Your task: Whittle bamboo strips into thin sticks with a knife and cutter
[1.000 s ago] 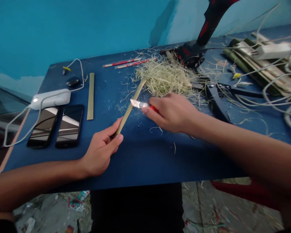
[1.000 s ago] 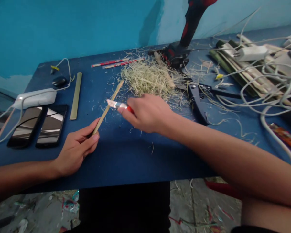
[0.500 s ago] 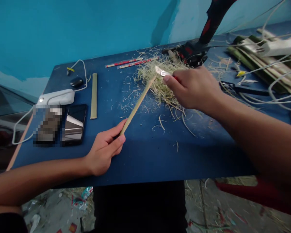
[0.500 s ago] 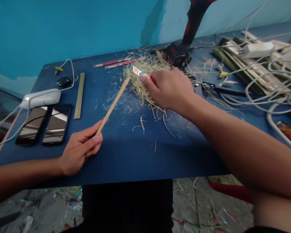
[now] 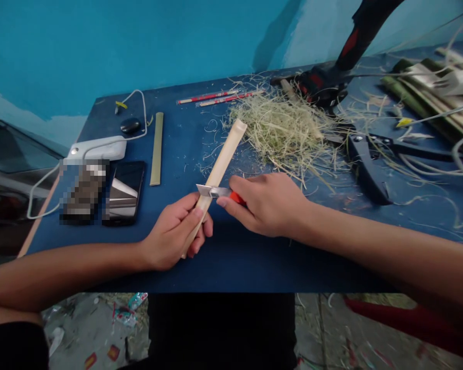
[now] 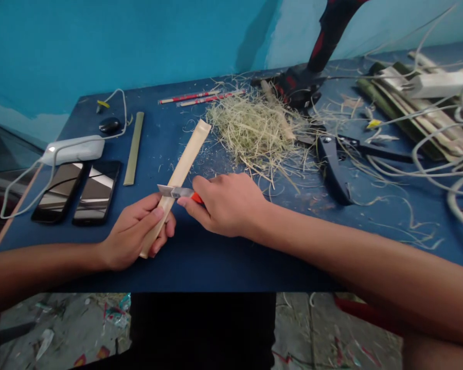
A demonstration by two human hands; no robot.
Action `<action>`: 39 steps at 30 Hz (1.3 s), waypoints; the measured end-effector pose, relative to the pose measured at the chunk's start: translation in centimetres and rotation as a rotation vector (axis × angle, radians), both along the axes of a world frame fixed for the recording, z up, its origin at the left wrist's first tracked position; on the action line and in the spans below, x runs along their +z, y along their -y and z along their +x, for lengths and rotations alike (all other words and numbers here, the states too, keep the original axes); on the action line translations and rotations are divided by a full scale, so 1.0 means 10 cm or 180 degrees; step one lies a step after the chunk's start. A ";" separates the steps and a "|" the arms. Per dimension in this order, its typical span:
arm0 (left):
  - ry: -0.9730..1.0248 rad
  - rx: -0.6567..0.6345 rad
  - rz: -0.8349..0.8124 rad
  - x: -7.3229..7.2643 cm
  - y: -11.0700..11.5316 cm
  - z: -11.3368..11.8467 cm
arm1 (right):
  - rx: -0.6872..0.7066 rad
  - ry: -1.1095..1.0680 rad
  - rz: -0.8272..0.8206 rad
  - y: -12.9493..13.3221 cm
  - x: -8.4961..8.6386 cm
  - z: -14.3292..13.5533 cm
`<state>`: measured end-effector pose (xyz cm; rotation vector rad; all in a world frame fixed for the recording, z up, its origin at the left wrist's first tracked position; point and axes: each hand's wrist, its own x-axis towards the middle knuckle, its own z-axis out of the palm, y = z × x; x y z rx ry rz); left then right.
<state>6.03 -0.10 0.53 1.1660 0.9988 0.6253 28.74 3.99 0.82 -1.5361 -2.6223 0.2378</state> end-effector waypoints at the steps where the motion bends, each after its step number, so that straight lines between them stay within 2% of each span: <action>1: -0.0053 0.0017 0.0039 -0.01 0.00 0.00 | -0.0031 0.0059 -0.0040 0.00 0.01 0.00; 7: -0.0237 0.0011 0.0171 -0.04 -0.01 0.00 | -0.0216 0.0283 -0.0164 -0.05 0.08 0.01; 13: -0.0254 0.0045 0.0111 -0.07 -0.02 -0.01 | -0.0500 0.0287 -0.0185 -0.20 0.10 0.11; 15: -0.0254 0.0053 0.0124 -0.06 -0.02 0.00 | -0.0462 0.0252 -0.0187 -0.21 0.10 0.13; 20: -0.0228 0.0016 0.0284 -0.01 -0.02 0.03 | -0.0049 0.0169 -0.0308 -0.11 0.07 0.08; 28: -0.0286 0.0011 0.0029 -0.06 -0.08 0.02 | -0.0147 0.0322 -0.0279 -0.20 0.05 0.11; 34: -0.0357 0.0020 -0.0042 -0.01 -0.12 0.04 | -0.0197 0.0404 -0.0245 -0.20 0.10 0.09; 39: -0.0401 -0.0029 -0.0049 0.01 -0.07 0.02 | -0.0485 0.0164 -0.0265 -0.37 0.14 0.26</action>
